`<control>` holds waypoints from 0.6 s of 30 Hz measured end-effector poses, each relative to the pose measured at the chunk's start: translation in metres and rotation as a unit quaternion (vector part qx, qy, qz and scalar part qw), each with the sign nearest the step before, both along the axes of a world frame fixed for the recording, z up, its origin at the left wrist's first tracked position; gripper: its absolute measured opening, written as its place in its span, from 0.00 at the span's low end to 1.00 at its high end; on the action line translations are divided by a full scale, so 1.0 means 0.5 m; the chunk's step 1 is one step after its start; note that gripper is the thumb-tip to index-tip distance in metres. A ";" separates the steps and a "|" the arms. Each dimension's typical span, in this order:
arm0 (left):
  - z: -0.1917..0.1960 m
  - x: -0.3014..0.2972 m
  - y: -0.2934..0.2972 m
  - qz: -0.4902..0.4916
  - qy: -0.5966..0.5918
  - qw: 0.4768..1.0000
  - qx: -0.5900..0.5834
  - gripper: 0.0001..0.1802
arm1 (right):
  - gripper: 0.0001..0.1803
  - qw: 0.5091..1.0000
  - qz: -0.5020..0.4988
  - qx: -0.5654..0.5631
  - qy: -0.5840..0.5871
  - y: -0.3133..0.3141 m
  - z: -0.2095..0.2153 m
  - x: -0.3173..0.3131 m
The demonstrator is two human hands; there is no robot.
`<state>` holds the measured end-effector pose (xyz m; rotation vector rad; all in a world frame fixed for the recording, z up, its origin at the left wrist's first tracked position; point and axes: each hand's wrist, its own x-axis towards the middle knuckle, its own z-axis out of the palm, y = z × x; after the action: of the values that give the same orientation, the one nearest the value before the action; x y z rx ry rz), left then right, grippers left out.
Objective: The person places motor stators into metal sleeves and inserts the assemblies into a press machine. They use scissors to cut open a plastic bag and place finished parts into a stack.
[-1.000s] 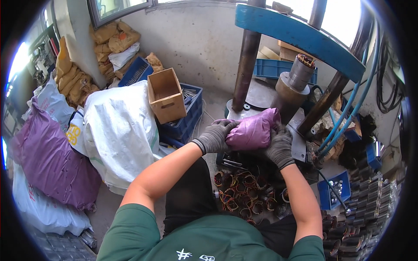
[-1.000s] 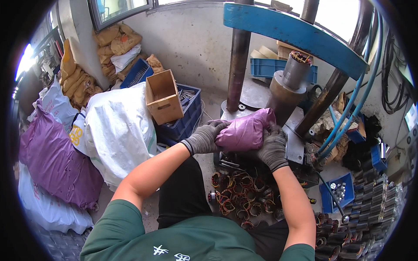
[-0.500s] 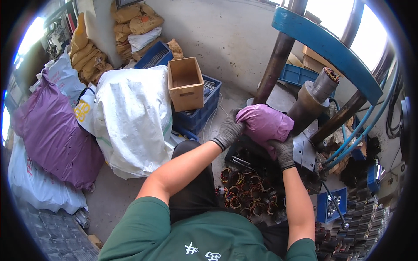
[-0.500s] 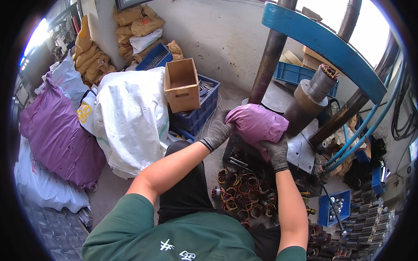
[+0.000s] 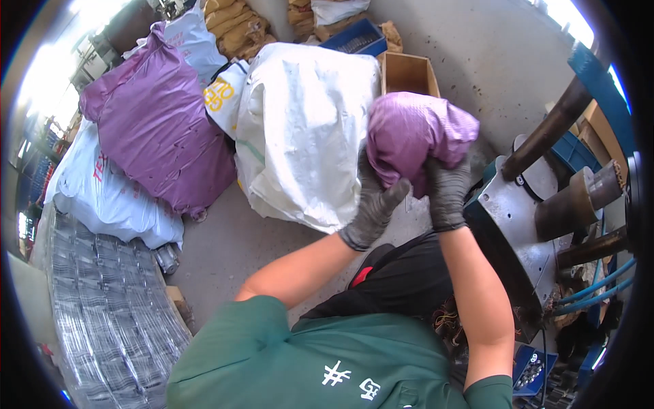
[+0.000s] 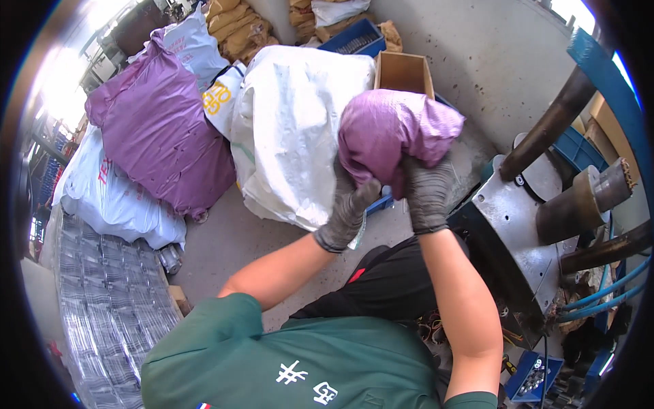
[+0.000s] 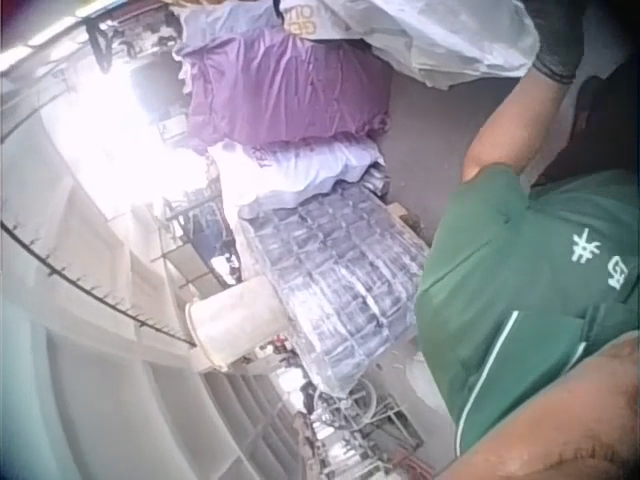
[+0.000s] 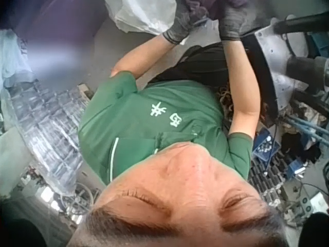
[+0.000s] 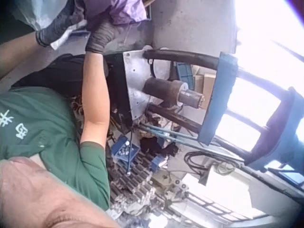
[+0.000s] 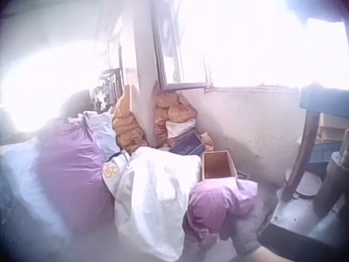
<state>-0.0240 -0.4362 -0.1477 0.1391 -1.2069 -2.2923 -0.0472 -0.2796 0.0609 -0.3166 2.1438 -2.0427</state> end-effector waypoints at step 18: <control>0.179 0.215 -0.132 0.101 -0.104 0.871 -0.469 0.23 | 0.30 0.744 0.375 -0.216 -0.510 -0.045 -0.260 0.091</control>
<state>0.0834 -0.5021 -0.0580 0.1382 -2.1558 -1.3242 -0.0017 -0.3020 -0.0690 -0.0380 0.6897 -1.5533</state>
